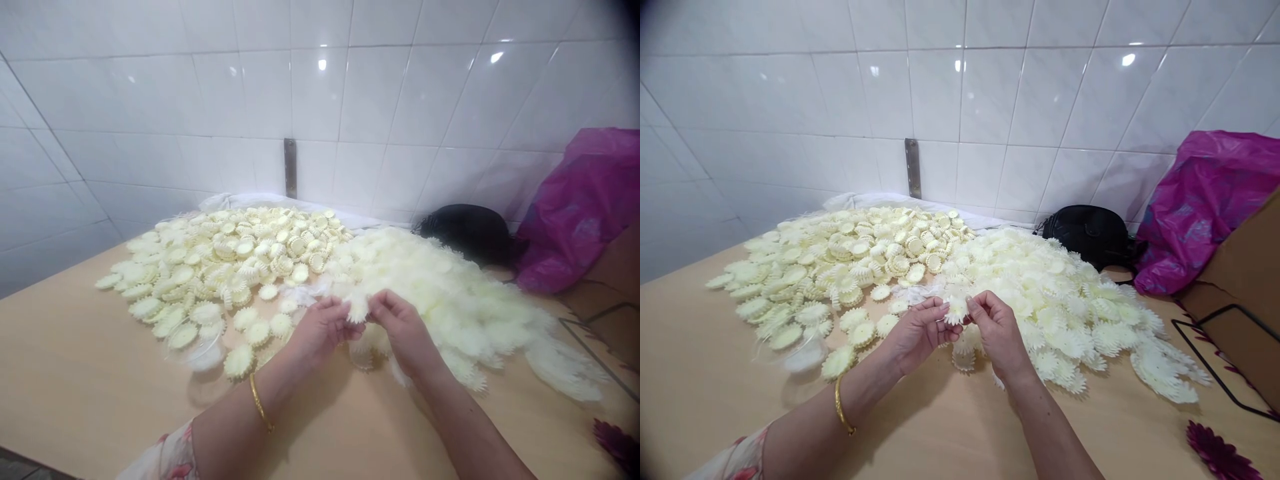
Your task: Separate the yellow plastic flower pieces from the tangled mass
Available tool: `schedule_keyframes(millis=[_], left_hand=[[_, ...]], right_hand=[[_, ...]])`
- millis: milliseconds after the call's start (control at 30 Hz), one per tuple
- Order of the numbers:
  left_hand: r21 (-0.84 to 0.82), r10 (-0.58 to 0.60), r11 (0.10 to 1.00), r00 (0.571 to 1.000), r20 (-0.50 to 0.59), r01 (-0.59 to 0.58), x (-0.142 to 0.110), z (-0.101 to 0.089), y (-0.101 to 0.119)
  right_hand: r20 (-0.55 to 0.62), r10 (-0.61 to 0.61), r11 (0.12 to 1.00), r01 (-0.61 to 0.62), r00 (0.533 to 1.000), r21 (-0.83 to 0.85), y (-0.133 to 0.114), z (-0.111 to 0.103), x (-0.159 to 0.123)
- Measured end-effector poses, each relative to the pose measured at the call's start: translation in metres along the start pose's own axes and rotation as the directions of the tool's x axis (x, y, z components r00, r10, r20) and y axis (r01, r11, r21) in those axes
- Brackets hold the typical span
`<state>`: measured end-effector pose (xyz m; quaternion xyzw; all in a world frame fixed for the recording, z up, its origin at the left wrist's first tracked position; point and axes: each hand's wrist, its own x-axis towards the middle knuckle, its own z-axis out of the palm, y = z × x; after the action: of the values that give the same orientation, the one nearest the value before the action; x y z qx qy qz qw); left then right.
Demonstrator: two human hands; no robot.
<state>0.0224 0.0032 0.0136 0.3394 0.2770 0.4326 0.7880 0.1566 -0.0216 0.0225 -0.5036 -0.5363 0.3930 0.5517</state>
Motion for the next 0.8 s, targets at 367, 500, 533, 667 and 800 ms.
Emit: schedule_keyframes(millis=[367,500,533,667,800], left_hand=[[0.313,0.069,0.949,0.992,-0.105,-0.033,-0.0024,-0.0015,-0.0049],[0.291,0.063,0.956,0.992,-0.112,-0.028,-0.0011,0.0004,-0.0055],[0.285,0.061,0.958,0.991,-0.117,-0.025,-0.0012,0.0014,-0.0052],[0.259,0.022,0.966,0.984,-0.177,0.025,-0.0020,0.0036,-0.0049],[0.184,0.056,0.983,0.982,-0.181,-0.022,-0.0016,0.0032,-0.0073]], right_hand=[[0.012,-0.266,0.842,0.238,0.964,-0.484,-0.0027,0.0047,-0.0081],[-0.015,-0.150,0.926,0.135,0.989,-0.354,-0.0010,0.0045,-0.0050],[-0.010,-0.133,0.938,0.122,0.991,-0.326,-0.0008,0.0046,-0.0046],[0.030,-0.134,0.948,0.137,0.991,-0.288,-0.0011,0.0070,-0.0061],[0.076,-0.102,0.960,0.119,0.992,-0.256,-0.0020,0.0097,-0.0081]])
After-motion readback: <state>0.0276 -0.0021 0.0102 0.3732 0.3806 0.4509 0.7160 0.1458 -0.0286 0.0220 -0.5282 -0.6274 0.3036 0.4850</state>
